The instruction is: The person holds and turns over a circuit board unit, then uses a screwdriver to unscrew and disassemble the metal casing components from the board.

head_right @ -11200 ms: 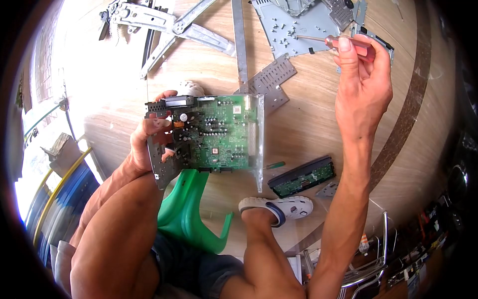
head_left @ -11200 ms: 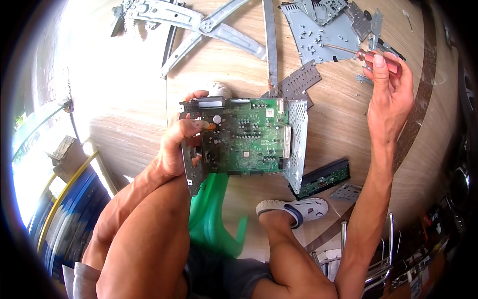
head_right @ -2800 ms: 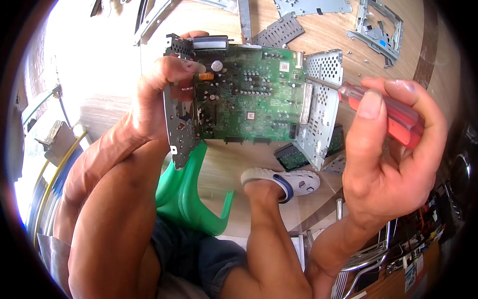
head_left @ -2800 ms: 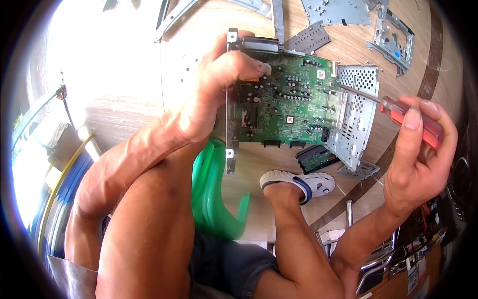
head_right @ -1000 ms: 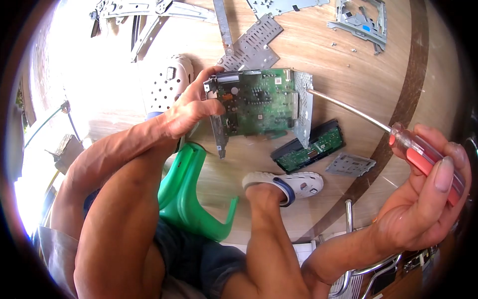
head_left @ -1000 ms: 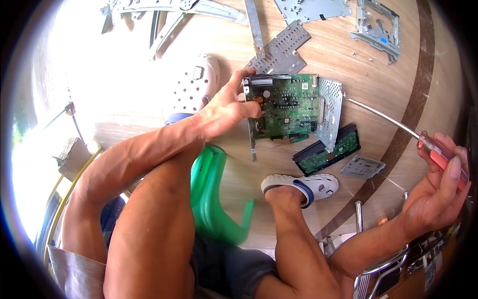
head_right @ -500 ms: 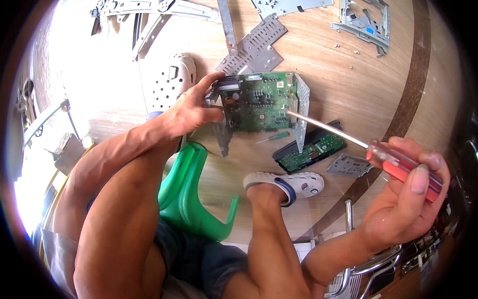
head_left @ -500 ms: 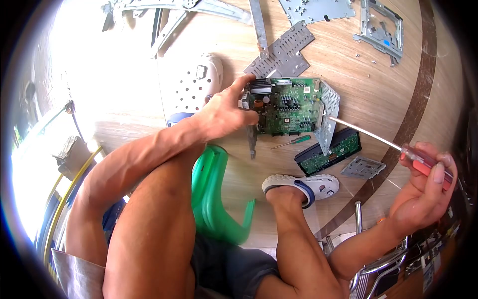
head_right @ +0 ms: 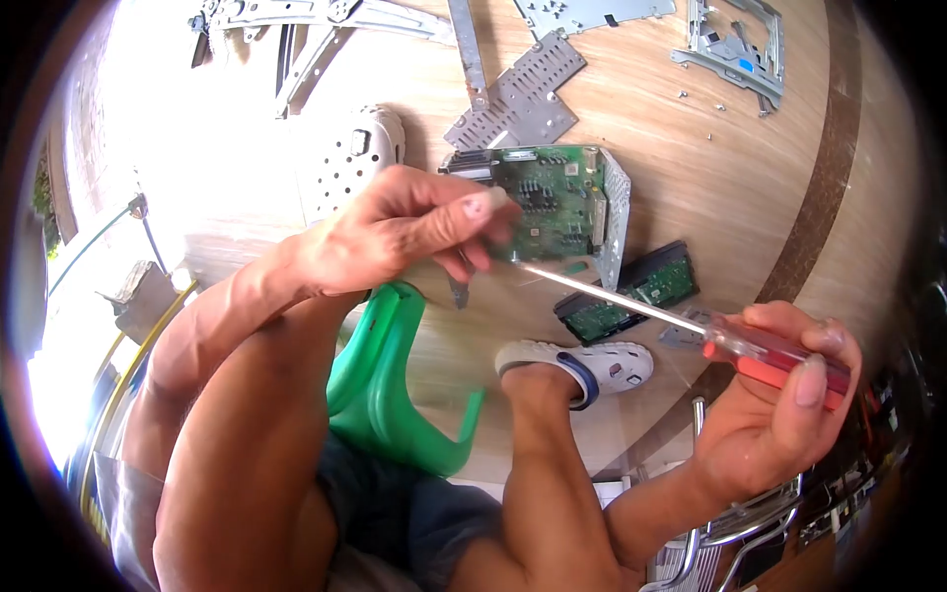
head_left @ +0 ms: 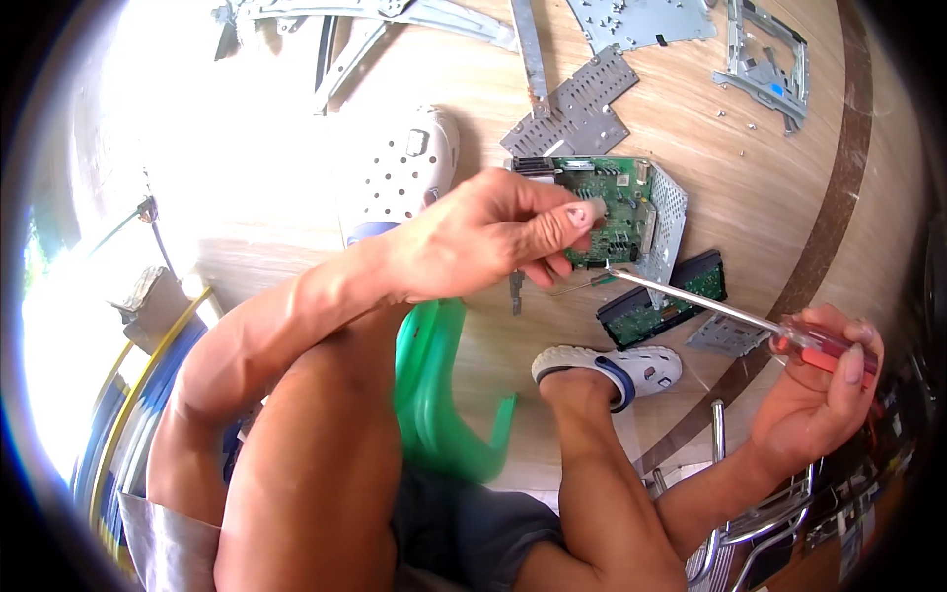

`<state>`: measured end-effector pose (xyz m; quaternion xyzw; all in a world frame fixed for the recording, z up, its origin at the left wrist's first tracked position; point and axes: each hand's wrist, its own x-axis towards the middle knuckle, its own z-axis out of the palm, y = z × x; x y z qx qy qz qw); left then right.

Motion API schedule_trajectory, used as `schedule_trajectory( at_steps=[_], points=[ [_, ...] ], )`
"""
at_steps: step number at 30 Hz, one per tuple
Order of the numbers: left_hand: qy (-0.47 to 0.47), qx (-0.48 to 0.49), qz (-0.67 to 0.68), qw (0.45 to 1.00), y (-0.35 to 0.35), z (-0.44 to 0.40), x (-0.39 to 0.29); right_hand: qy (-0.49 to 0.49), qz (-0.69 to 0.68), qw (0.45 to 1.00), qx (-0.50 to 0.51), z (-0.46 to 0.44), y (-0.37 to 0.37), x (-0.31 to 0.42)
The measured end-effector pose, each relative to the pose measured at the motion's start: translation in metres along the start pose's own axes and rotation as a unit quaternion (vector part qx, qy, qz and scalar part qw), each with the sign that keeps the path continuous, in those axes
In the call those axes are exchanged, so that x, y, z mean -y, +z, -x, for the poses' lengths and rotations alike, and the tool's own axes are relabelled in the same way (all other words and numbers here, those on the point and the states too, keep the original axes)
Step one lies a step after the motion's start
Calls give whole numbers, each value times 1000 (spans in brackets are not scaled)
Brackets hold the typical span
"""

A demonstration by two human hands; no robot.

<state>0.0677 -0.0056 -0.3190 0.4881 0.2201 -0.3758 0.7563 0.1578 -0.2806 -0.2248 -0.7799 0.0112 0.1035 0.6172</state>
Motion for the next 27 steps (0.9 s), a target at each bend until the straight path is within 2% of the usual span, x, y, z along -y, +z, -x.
schedule_trajectory(
  at_steps=[4, 8, 14, 27],
  points=[
    [-62, 69, 116, 989, 4, 0, -2, -14, -17, 1000, 15, -4, 1, 6],
    [-41, 58, 174, 982, 3, -2, 2, -27, -12, 999, 32, -7, 0, 7],
    [-43, 35, 228, 972, 6, -2, 0, -38, -14, 998, 41, -9, 2, 8],
    [-38, 60, 247, 966, 2, -6, 4, -32, -3, 999, 30, -9, 7, 5]
  ],
)
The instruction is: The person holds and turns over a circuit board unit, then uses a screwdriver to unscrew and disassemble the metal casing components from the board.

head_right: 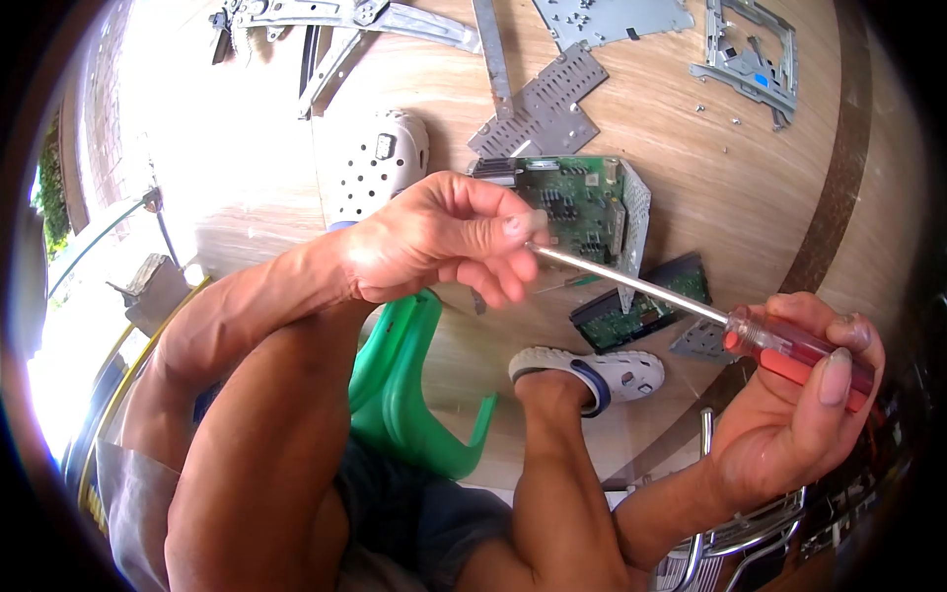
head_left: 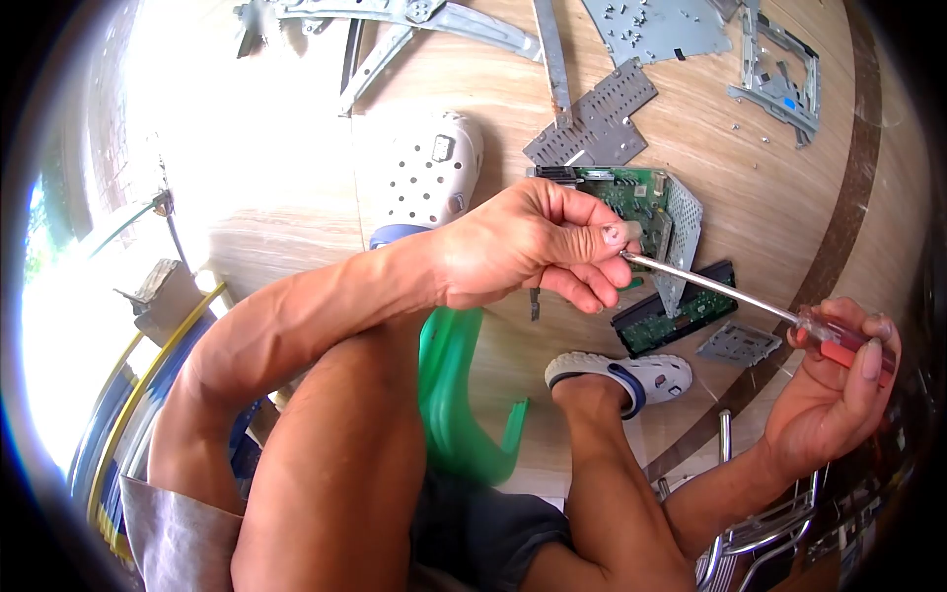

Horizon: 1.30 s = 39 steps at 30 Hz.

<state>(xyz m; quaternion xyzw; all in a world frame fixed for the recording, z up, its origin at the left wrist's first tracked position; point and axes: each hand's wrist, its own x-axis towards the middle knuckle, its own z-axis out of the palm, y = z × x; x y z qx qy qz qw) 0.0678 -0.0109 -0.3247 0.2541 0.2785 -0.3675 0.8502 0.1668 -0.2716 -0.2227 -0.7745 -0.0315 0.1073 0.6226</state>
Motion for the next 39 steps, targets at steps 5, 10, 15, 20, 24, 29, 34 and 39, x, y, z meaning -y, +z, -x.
schedule_trajectory(
  at_steps=[5, 10, 15, 20, 24, 29, 34, 39],
  points=[
    [-18, -26, 32, 999, -1, 0, 1, -14, 17, 1000, 5, 2, 6, -2],
    [-16, -42, 50, 998, -2, 0, 0, -35, 26, 999, 7, 4, 11, -1],
    [-10, -62, 62, 996, -1, 1, -1, -61, 59, 996, 23, 8, 24, -1],
    [-8, -59, 76, 995, -5, 1, -1, -76, 72, 994, 21, 8, 23, -2],
    [-5, -57, 83, 995, -5, 1, -1, -81, 73, 994, 21, 8, 24, -2],
    [4, -66, 83, 994, -4, 1, -1, -93, 92, 991, 38, 7, 24, -3],
    [3, -69, 79, 994, -3, 0, 0, -98, 93, 990, 47, 7, 25, -1],
    [2, -74, 76, 994, -2, 0, 0, -104, 106, 987, 52, 7, 25, -1]
  ],
)
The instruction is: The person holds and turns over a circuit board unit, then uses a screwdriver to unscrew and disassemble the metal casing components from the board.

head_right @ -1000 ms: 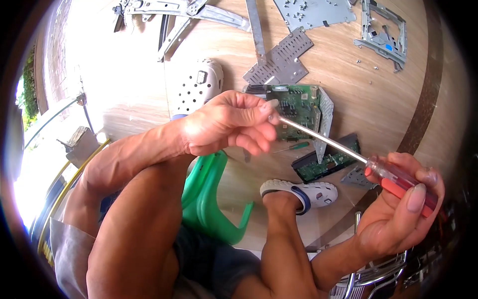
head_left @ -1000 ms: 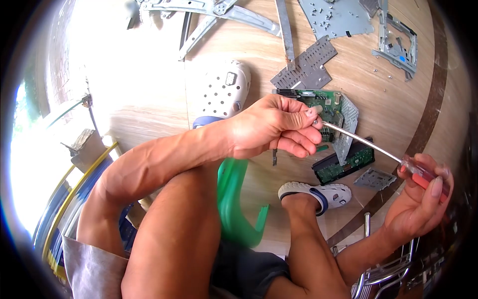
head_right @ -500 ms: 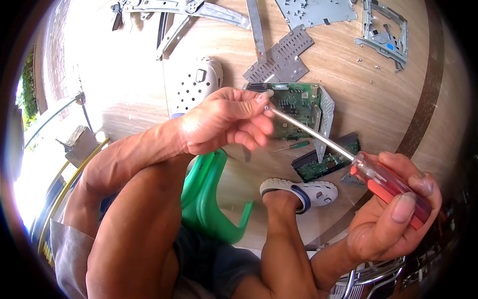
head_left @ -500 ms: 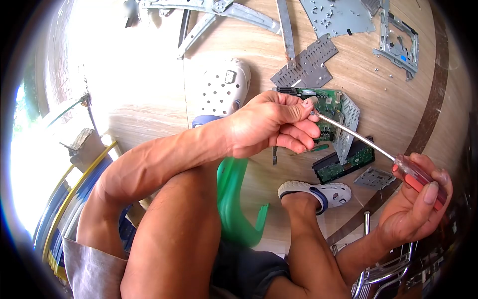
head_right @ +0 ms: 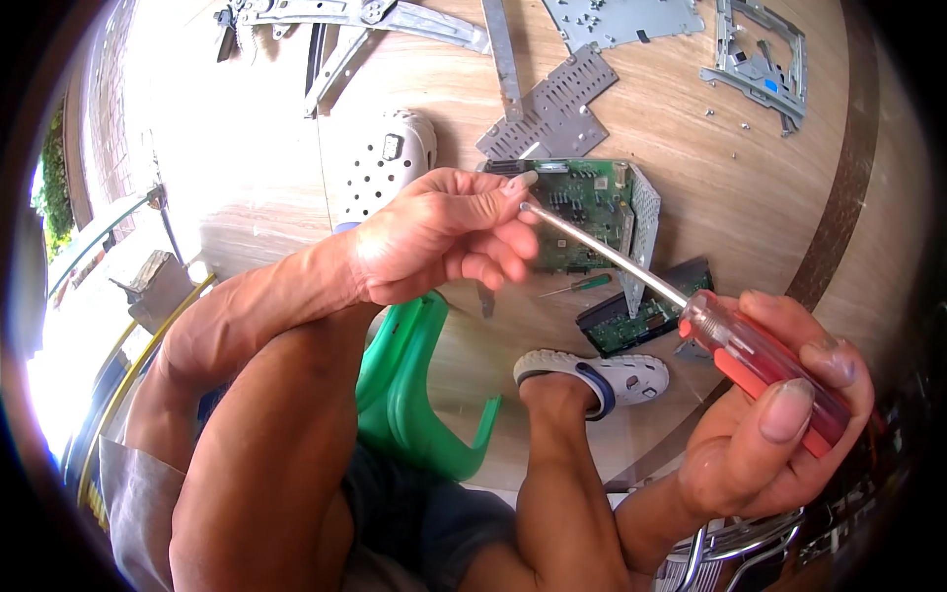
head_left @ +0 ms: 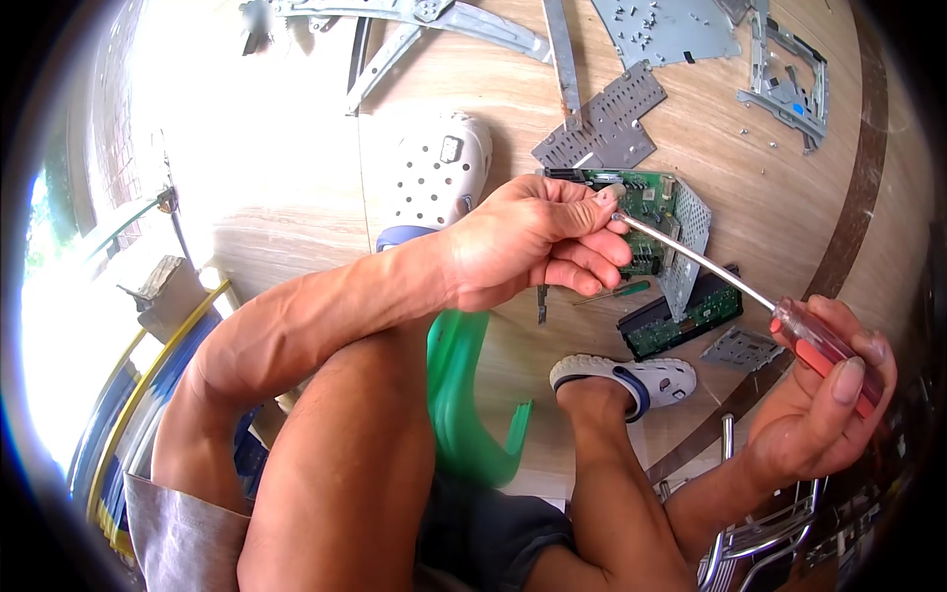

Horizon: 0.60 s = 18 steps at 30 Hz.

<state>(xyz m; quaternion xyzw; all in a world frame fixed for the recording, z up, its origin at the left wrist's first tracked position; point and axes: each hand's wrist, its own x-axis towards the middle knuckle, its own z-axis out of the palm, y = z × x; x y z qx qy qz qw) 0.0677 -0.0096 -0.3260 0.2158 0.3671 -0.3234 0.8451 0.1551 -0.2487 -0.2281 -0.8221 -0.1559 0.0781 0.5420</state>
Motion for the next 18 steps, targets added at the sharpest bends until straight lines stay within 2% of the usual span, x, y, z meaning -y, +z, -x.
schedule_trajectory(
  at_steps=[7, 10, 18],
  points=[
    [2, -9, -4, 1000, 3, 0, 1, -4, 14, 1000, -6, 2, 10, 5],
    [9, -13, -2, 1000, 2, -1, 1, -39, 27, 999, 6, -2, 1, 3],
    [12, -17, 1, 1000, 4, -1, 0, -26, 24, 999, 11, -1, 3, 6]
  ],
)
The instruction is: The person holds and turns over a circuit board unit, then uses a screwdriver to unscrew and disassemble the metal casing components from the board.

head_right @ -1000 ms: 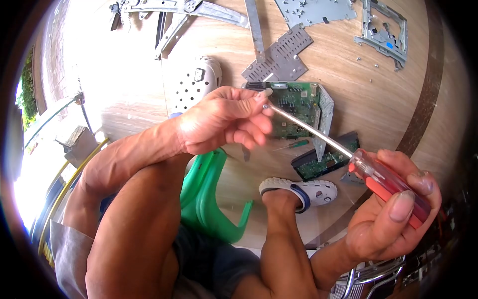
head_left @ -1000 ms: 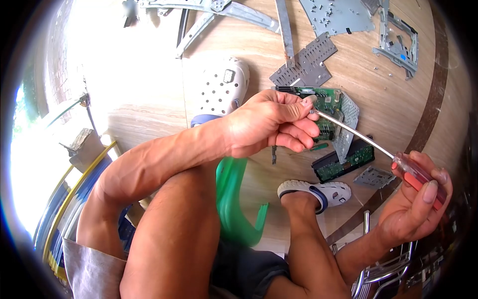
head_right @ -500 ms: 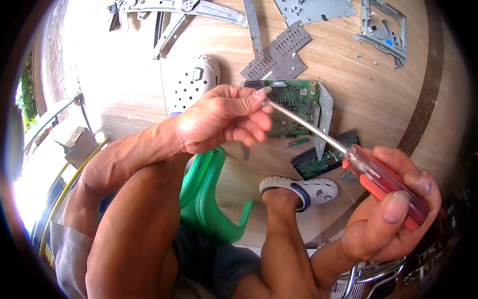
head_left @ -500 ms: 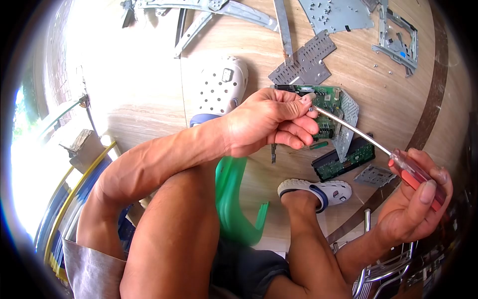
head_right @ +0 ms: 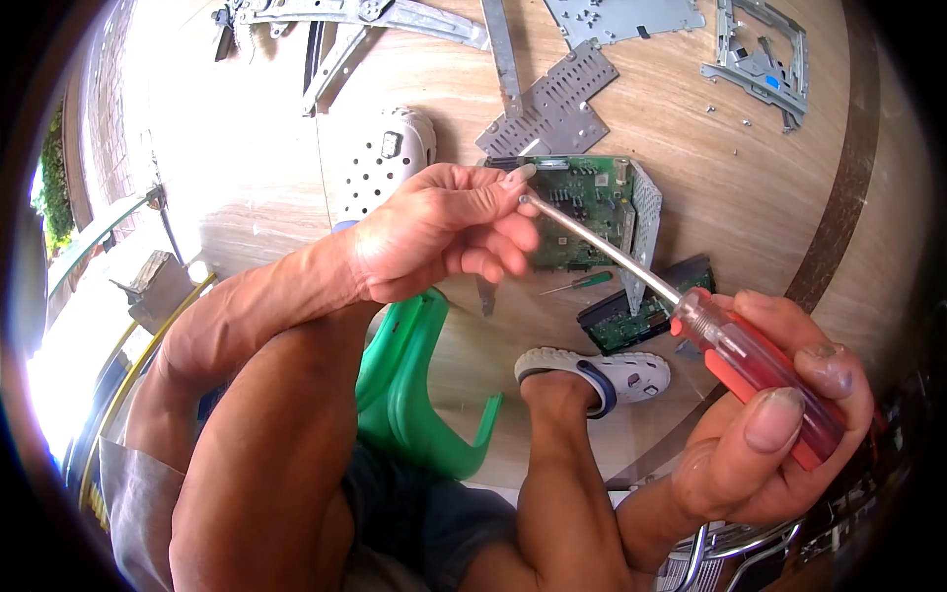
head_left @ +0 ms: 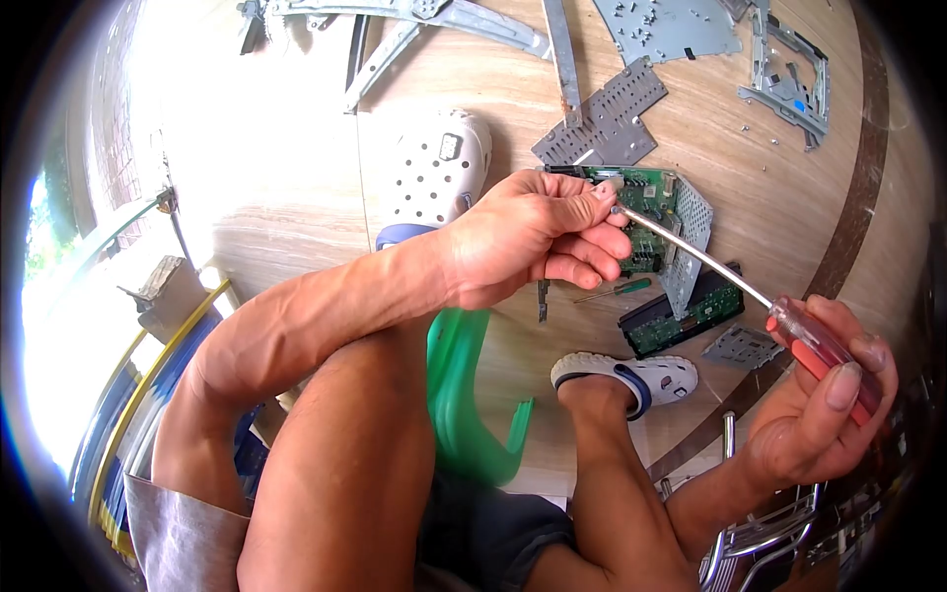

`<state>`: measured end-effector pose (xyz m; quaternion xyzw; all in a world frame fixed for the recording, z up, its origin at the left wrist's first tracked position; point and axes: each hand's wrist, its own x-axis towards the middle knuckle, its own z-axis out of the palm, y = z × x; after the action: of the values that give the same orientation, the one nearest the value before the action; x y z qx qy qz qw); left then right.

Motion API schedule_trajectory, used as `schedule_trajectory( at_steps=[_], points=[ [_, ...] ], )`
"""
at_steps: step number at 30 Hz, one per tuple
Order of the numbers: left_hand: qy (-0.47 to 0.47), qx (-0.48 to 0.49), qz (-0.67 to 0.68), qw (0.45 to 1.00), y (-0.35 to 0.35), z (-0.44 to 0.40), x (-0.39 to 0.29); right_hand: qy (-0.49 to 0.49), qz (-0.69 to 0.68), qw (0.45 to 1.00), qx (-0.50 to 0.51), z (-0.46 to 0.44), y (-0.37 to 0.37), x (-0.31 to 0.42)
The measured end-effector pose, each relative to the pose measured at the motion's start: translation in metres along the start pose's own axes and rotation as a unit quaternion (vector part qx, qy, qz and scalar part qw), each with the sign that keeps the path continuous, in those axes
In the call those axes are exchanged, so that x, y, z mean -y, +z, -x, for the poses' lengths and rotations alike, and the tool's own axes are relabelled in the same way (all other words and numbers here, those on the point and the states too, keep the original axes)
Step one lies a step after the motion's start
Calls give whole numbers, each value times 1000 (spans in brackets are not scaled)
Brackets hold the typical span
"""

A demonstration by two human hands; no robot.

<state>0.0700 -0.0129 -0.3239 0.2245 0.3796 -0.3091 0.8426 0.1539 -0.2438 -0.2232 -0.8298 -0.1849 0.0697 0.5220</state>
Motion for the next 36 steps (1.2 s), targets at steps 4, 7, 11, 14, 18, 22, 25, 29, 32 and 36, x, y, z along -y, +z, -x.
schedule_trajectory(
  at_steps=[4, 7, 11, 14, 18, 22, 25, 29, 32, 36],
  points=[
    [4, -1, -6, 1000, 1, 0, 0, -3, 3, 1000, 3, 0, -2, 0],
    [4, 0, -9, 1000, 2, 0, 0, 0, -1, 1000, -8, 0, 0, 0],
    [6, 3, -18, 1000, 3, 0, 0, -22, -45, 998, 22, -2, -3, 1],
    [7, 5, -11, 1000, 4, -1, 1, -21, -47, 998, 23, -3, -4, 1],
    [9, 5, -10, 1000, 6, 0, 0, -19, -58, 998, 17, -3, -3, 3],
    [9, 5, -11, 1000, 6, 0, 0, -14, -44, 999, 7, -2, -2, 5],
    [9, 2, -12, 1000, 7, 0, 0, -19, -28, 999, -5, -1, 1, 7],
    [10, -1, -9, 1000, 8, 0, 0, -14, -35, 999, -4, -3, 6, 13],
    [11, 2, -6, 1000, 8, 0, 0, -21, -20, 1000, 4, -3, 2, 11],
    [10, 3, -7, 1000, 8, 0, 0, -16, -28, 999, 4, -3, 2, 14]
  ],
)
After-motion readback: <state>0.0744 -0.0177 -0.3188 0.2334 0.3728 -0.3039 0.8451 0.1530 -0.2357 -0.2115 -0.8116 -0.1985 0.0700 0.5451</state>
